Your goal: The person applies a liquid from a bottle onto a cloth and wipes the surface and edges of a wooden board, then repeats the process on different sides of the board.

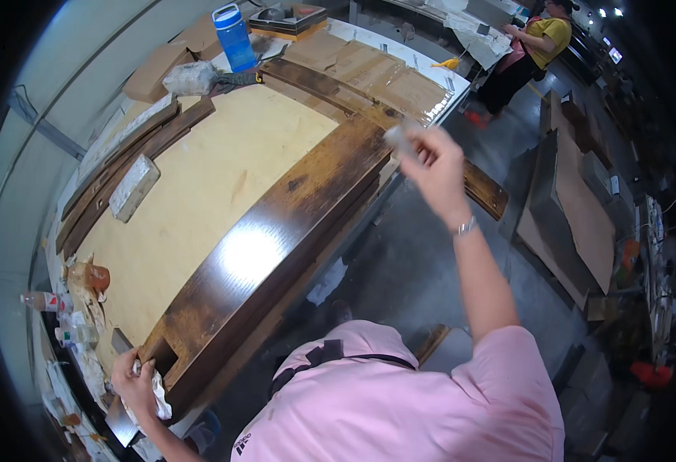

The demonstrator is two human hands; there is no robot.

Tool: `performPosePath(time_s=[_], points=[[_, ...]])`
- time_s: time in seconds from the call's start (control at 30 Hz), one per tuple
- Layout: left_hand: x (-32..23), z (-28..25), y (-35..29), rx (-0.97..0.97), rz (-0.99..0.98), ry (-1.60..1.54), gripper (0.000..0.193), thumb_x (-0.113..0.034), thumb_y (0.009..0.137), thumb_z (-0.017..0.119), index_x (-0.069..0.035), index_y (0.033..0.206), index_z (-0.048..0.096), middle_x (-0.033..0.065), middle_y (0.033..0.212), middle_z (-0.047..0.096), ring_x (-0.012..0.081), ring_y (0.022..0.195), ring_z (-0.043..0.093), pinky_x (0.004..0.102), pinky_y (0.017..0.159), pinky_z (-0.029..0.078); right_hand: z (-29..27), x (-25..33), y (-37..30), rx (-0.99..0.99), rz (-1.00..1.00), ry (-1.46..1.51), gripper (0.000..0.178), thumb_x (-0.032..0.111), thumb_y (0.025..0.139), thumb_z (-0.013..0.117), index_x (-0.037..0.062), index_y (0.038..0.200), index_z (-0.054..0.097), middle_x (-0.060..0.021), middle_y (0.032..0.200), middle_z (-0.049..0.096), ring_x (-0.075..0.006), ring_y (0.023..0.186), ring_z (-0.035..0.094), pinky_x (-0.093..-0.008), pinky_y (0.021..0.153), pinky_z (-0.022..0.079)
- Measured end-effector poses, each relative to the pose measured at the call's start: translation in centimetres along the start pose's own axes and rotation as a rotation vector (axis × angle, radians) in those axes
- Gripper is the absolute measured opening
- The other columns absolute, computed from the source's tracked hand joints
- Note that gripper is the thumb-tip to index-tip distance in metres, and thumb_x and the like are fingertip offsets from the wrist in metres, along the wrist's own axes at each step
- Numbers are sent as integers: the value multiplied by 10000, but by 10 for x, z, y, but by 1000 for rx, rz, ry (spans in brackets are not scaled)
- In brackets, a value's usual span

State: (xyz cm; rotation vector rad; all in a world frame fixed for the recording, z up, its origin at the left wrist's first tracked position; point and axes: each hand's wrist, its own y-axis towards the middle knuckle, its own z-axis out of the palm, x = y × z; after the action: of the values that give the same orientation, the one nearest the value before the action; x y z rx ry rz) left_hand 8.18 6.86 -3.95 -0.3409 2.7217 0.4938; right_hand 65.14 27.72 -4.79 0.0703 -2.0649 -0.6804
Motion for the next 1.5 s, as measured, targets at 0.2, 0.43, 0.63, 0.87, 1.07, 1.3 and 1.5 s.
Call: performPosePath(time_s=[0.2,0.43,0.63,0.87,1.07,1.3,1.5], points=[[-7,-3,2,8,14,11,348,10,635,763,-1,975,691,139,895,670,316,861,638,374,795,493,40,17,-25,14,-190,-171,227,70,724,738,23,943,702,-123,863,605,-312,783,630,-391,694,512],[-1,-11,0,12,28,54,342,-29,649,774,-7,981,695,152,909,674,329,879,639,386,806,494,130,138,-132,221,-427,166,300,29,638,744,18,933,693,-124,823,586,-316,743,613,-398,649,517],[-2,-33,8,68,151,-165,280,-43,748,761,-9,1022,715,161,971,702,308,923,670,367,820,510,166,192,-185,310,-491,137,282,69,652,719,31,927,669,-128,816,579,-306,732,601,-400,628,506],[169,-167,-25,97,-46,175,241,-80,756,749,-23,989,749,145,948,727,303,934,688,352,830,520,179,230,-220,257,-289,66,263,-33,680,729,-5,938,687,-114,807,557,-281,674,587,-377,597,473],[242,-164,-33,311,124,141,186,-155,768,770,-32,905,745,129,824,671,309,822,623,389,759,474,248,312,-301,335,-449,75,285,15,672,736,3,952,677,-127,794,540,-310,668,577,-394,588,471],[226,-178,12,573,356,339,238,-291,751,790,-76,846,752,142,786,669,357,831,637,447,730,482,353,447,-413,541,-854,202,157,89,665,654,31,804,611,-84,851,521,-237,759,550,-347,608,443],[238,-177,5,541,447,297,228,-300,755,792,-88,833,759,144,771,676,358,815,663,464,703,492,391,498,-455,626,-994,227,129,110,707,637,47,818,620,-56,843,522,-204,765,556,-319,630,448]])
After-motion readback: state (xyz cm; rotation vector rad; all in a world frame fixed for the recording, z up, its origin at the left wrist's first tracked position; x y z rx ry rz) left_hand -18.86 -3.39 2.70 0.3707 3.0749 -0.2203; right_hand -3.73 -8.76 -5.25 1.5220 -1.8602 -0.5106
